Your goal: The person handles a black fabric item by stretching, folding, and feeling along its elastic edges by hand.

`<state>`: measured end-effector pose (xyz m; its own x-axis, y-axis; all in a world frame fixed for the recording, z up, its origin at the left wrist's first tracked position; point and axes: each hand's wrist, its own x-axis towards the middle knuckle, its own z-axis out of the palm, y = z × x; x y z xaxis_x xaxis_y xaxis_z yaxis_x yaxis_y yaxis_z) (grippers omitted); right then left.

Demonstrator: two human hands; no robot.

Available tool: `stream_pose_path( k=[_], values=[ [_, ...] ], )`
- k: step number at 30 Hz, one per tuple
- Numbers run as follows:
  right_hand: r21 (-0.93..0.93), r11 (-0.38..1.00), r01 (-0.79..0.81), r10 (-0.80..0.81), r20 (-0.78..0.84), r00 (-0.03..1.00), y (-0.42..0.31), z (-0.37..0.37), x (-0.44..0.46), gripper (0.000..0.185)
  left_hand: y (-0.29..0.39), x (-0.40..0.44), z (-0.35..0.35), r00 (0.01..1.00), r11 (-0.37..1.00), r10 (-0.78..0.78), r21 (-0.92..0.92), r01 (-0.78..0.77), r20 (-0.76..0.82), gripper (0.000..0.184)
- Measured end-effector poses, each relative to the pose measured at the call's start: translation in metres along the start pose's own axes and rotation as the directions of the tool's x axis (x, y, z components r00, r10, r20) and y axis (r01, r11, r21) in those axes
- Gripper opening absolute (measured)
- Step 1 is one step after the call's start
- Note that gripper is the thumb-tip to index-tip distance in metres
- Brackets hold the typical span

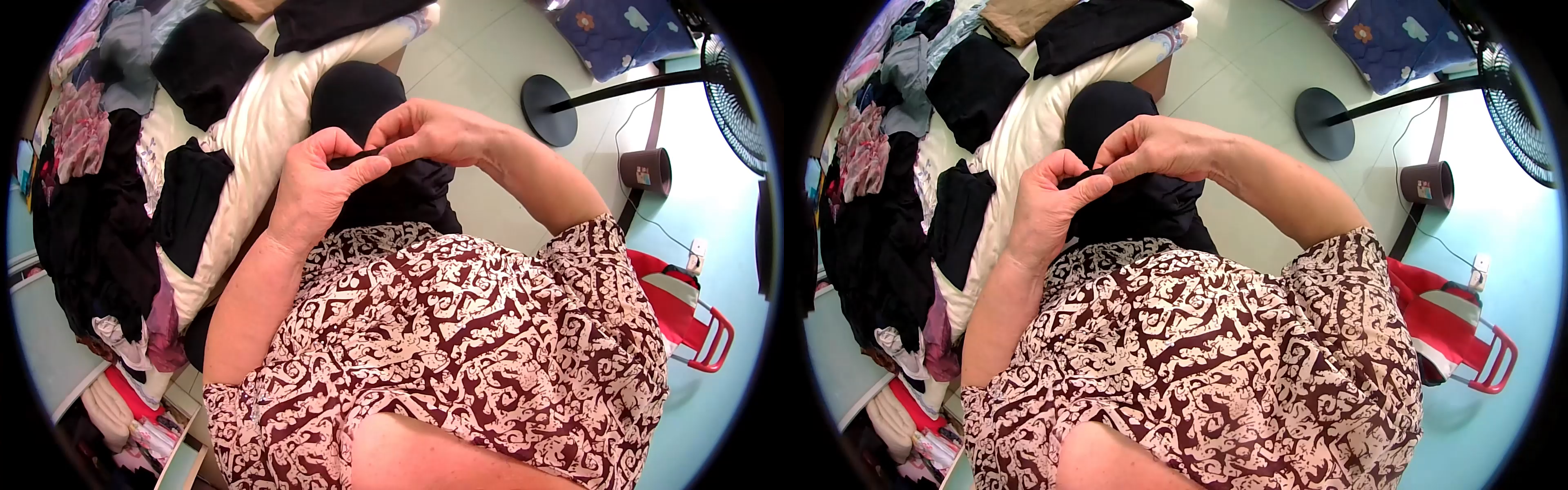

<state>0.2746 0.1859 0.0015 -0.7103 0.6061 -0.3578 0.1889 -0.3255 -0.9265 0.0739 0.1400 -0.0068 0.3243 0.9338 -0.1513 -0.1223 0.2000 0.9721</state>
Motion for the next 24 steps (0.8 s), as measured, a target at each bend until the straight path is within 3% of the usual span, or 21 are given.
stream_pose_path(
  k=[7, 10, 13, 15, 19, 21, 24],
  values=[
    [-0.069, 0.997, -0.041, 0.044, 0.049, 0.998, -0.007, 0.001, -0.007, 0.019, -0.002, 0.000, -0.008, 0.998, 0.988, 0.015, 0.153, -0.025, 0.064, 0.027],
    [-0.132, 0.991, 0.023, -0.030, -0.052, 0.998, -0.004, 0.001, -0.008, 0.013, 0.001, 0.002, -0.011, 0.996, 0.997, 0.003, 0.078, -0.010, 0.087, 0.026],
    [-0.091, 0.995, -0.028, 0.013, -0.168, 0.986, -0.001, 0.000, -0.008, 0.008, -0.001, -0.001, -0.008, 0.995, 0.994, -0.035, 0.104, 0.025, 0.093, 0.024],
    [-0.236, 0.969, -0.077, 0.022, -0.228, 0.974, -0.009, 0.007, -0.012, 0.007, -0.002, 0.000, -0.008, 0.995, 0.992, -0.044, 0.125, 0.033, 0.084, 0.022],
    [-0.205, 0.970, -0.131, 0.081, -0.237, 0.968, -0.015, 0.013, -0.014, 0.009, 0.000, 0.001, -0.009, 0.987, 0.970, -0.109, 0.228, 0.081, 0.115, 0.018],
    [-0.157, 0.950, -0.271, 0.224, -0.264, 0.938, -0.022, 0.016, -0.014, 0.010, 0.004, 0.000, -0.007, 0.987, 0.973, -0.103, 0.218, 0.075, 0.121, 0.017],
    [-0.191, 0.952, -0.237, 0.187, -0.248, 0.951, -0.010, 0.011, -0.010, 0.012, 0.004, 0.001, -0.007, 0.987, 0.974, -0.086, 0.220, 0.055, 0.133, 0.016]
  ],
)
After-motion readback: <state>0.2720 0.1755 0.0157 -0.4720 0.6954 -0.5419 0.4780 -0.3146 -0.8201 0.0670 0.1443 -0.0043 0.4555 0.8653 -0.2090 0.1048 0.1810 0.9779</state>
